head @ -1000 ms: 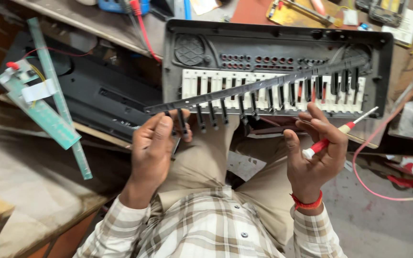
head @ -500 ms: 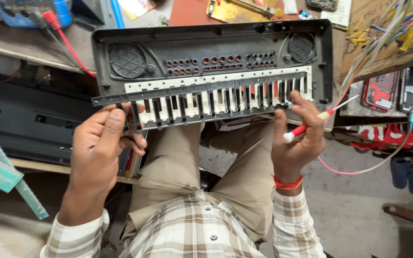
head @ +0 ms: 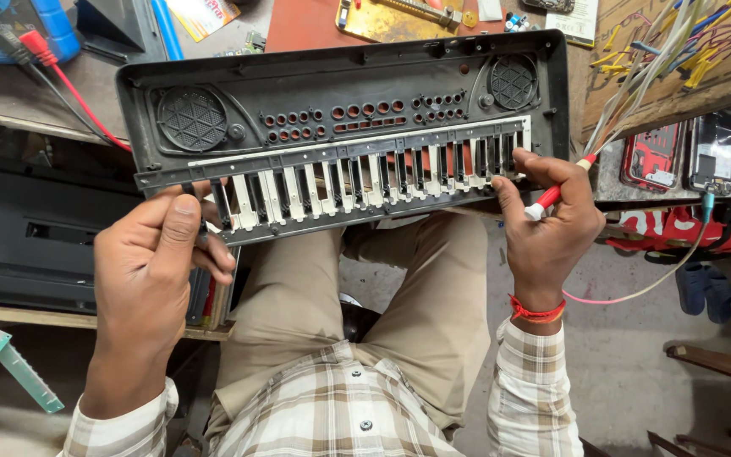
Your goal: The person holds a disassembled keyboard on their lap and uses a red-handled screwdriver to pry and adjust the white key levers and black keys. They repeatedly press keys to test movement and reposition the keyboard during the process.
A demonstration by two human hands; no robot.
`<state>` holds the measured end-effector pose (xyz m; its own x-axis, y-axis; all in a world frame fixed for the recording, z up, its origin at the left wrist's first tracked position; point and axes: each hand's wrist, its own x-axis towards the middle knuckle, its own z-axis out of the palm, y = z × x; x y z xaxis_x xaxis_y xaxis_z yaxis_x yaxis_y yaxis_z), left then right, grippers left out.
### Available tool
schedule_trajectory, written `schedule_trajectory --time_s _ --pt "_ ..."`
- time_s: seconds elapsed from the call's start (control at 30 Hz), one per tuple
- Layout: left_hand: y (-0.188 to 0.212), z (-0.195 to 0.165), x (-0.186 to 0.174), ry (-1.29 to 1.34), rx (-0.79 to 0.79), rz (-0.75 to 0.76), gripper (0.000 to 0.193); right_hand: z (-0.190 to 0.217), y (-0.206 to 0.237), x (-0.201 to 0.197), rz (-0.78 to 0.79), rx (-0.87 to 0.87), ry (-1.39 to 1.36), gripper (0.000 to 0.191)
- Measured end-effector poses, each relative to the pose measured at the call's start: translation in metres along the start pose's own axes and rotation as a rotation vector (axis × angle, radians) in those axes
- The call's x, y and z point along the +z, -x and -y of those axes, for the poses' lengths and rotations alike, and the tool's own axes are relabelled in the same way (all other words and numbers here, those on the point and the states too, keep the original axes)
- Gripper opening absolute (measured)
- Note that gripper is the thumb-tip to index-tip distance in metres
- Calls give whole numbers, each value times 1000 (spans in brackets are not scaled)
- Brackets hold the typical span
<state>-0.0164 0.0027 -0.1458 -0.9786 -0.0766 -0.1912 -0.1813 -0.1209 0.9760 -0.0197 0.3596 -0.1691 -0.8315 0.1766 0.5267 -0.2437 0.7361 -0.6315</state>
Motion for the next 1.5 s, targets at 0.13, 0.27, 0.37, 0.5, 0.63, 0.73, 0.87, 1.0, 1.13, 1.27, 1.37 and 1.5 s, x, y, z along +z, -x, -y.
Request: schedule_trajectory --time_s 0.13,0.27,0.37,0.5,0.63,0.73,0.87,1.0,1.13,1.27,1.37,1.5 --pt "6 -14 11 -173 116 -103 29 -1 0 1 -37 60 -87 33" --pt "7 -23 21 -347 199 -223 21 -4 0 2 -57 67 -105 36" --pt "5 -25 24 -491 248 -263 19 -5 0 3 -49 84 -130 35" --pt "2 -26 26 -754 411 -245 18 -8 -2 1 -63 128 -170 32" --pt "-1 -29 30 -881 472 -241 17 -11 -2 -2 -69 159 -182 28" --pt "-3 -33 34 -976 509 -228 16 -13 -1 -4 -61 145 -150 24" --pt "-5 -34 37 -1013 490 -210 14 -13 -2 -5 -49 110 -65 22" --pt "-7 -33 36 -1013 470 -212 14 -12 -6 -6 -22 81 -26 21" --pt "-8 -33 35 -1088 496 -190 14 -10 -8 -7 -9 48 46 20" --pt "-9 -34 36 -1172 456 -190 15 -8 -11 -7 4 56 85 23" --pt "-10 -34 35 -1187 525 -201 16 -7 -12 -7 24 44 101 24" --pt "-9 -32 31 -1137 576 -208 19 -4 -13 -8 31 35 98 23"
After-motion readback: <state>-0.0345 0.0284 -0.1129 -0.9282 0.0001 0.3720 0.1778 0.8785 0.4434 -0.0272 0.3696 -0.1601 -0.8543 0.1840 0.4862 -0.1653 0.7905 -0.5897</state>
